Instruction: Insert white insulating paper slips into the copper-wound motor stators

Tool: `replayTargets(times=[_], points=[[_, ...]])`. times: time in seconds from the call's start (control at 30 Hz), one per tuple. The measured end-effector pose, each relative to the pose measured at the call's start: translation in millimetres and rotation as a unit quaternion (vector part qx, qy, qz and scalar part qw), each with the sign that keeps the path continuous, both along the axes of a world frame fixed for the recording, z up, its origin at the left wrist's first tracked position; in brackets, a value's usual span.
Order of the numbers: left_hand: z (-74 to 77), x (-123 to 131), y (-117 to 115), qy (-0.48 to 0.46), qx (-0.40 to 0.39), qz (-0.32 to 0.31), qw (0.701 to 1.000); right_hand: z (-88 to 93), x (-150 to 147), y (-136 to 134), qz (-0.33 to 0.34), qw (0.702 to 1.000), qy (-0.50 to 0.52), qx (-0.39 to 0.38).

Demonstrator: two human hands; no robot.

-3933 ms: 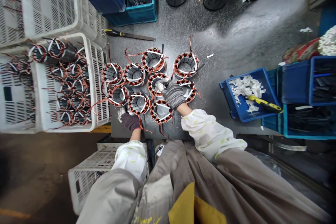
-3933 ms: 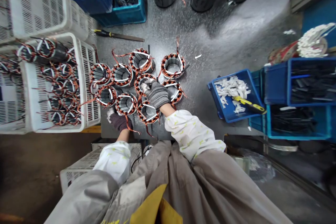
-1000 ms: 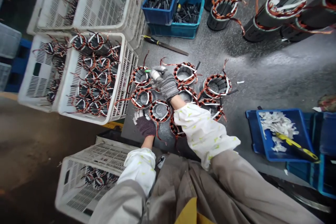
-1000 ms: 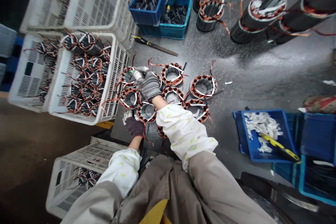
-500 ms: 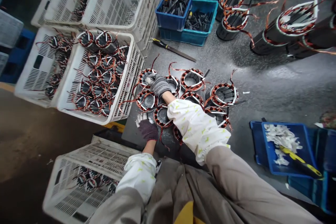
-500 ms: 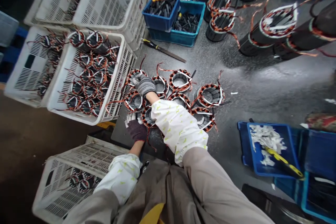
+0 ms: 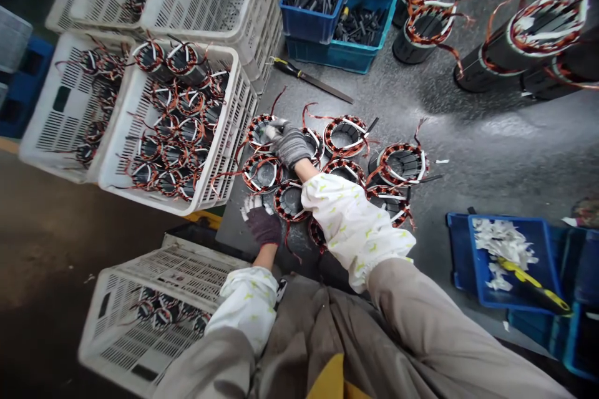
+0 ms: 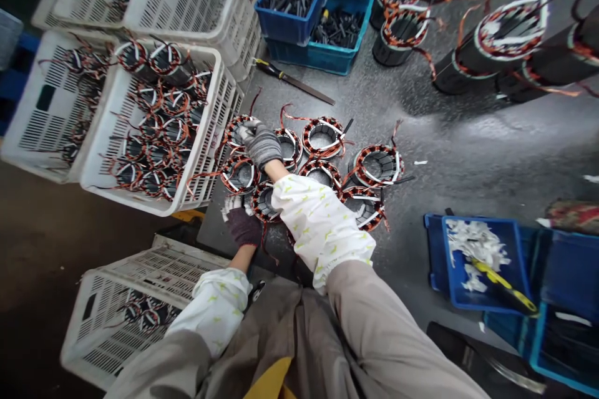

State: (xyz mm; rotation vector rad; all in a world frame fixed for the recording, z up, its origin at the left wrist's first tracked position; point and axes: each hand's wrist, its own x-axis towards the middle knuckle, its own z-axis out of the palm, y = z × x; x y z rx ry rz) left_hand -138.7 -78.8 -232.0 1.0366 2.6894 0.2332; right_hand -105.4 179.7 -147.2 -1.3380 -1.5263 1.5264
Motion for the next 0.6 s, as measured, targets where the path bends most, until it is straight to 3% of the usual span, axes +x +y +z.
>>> replayTargets(times=[0.13, 0.23, 0.33, 0.43, 0.6], points=[[-2.4, 1.5, 2.9, 0.016, -0.043, 0.025, 0.999, 38.4, 41.1, -47.7, -0.086, 0.985, 0.142, -0.036], [-3.0, 2.0, 3.8, 0.011, -0.036, 0.024, 0.999, 50.0, 61.6, -90.0, -0.045, 0.975, 0.197, -0.092], [-2.1, 2.6, 4.8, 0.014, -0.018, 0.024, 0.999, 34.8, 56.6, -111.4, -0.01, 0.984, 0.134, -0.121], [-0.4, 4.0, 6.6, 0.023, -0.006, 0.025, 0.999, 14.9, 45.4, -112.1, 0.007, 0.99, 0.086, -0.115], [0.8, 6.1, 7.8, 0.015, -0.068, 0.049, 0.996, 8.4, 52.3, -109.8, -0.047, 0.992, 0.09, -0.074]])
